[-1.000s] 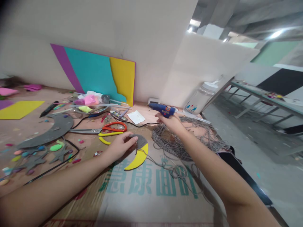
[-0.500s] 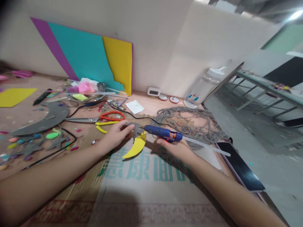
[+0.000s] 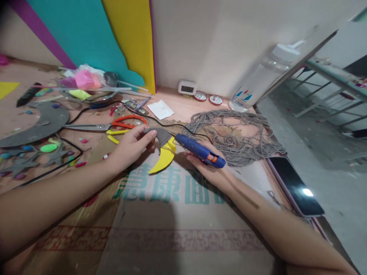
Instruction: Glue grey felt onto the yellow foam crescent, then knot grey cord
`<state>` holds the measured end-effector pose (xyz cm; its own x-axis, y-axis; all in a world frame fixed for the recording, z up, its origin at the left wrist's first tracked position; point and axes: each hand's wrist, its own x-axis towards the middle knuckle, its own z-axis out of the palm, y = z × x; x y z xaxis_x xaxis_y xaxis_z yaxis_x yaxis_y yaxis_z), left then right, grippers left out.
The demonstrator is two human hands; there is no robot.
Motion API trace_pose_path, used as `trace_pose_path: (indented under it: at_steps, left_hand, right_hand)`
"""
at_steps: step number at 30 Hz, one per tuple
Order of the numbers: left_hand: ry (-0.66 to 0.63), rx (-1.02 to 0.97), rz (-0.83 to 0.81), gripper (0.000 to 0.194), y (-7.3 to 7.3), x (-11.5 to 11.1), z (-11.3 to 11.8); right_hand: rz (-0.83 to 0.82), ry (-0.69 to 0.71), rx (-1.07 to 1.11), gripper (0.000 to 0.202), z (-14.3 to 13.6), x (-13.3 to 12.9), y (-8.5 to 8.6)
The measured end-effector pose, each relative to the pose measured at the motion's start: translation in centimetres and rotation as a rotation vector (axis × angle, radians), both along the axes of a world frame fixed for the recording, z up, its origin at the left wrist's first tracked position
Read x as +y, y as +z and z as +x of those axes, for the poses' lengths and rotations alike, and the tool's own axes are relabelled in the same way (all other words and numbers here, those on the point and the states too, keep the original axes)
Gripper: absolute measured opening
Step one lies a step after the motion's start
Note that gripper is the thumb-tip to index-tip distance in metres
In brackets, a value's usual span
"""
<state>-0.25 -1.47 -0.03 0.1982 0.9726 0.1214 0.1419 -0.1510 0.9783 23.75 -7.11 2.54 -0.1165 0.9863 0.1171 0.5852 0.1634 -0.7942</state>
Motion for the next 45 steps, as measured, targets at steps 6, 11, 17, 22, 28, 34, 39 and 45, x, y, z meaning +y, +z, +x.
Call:
trace_pose_path:
  at_steps: [6,11,17,22,28,34,39,45]
  left_hand:
    - [0.020,-0.094,-0.041,0.022,0.2,-0.1,0.1]
    - [0.034,-0.132,-0.052,0.023,0.4,-0.1,0.2]
    - [0.045,-0.190,-0.085,0.022,0.4,-0.1,0.3]
    - [0.049,-0.073,0.002,0.025,0.2,-0.1,0.0]
    - [0.047,0.077,0.136,0.025,-0.2,-0.1,-0.3]
    - [0.054,0.102,0.151,0.024,0.0,-0.1,-0.2]
    - [0.064,0.118,0.143,0.025,0.0,-0.2,-0.3]
    - [0.065,0.105,0.146,0.025,-0.2,-0.3,-0.2]
  right_hand:
    - [0.086,0.162,0.011,0.013,0.1,0.1,-0.6]
    - [-0.020,0.267,0.096,0.020,0.2,-0.5,-1.4]
    - [-0.039,0.304,-0.009,0.019,0.4,-0.8,-1.3]
    - [0.322,0.389,-0.012,0.011,0.0,-0.2,0.0]
    - [0.256,0.093,-0.031,0.018,0.1,-0.6,0.5]
    - [-0.009,0.105,-0.089,0.030,0.4,-0.6,0.1]
    - [-0.072,0.126,-0.096,0.030,0.6,-0.4,-0.3]
    - [-0.039,0.073,-0.195,0.032,0.6,-0.4,-0.5]
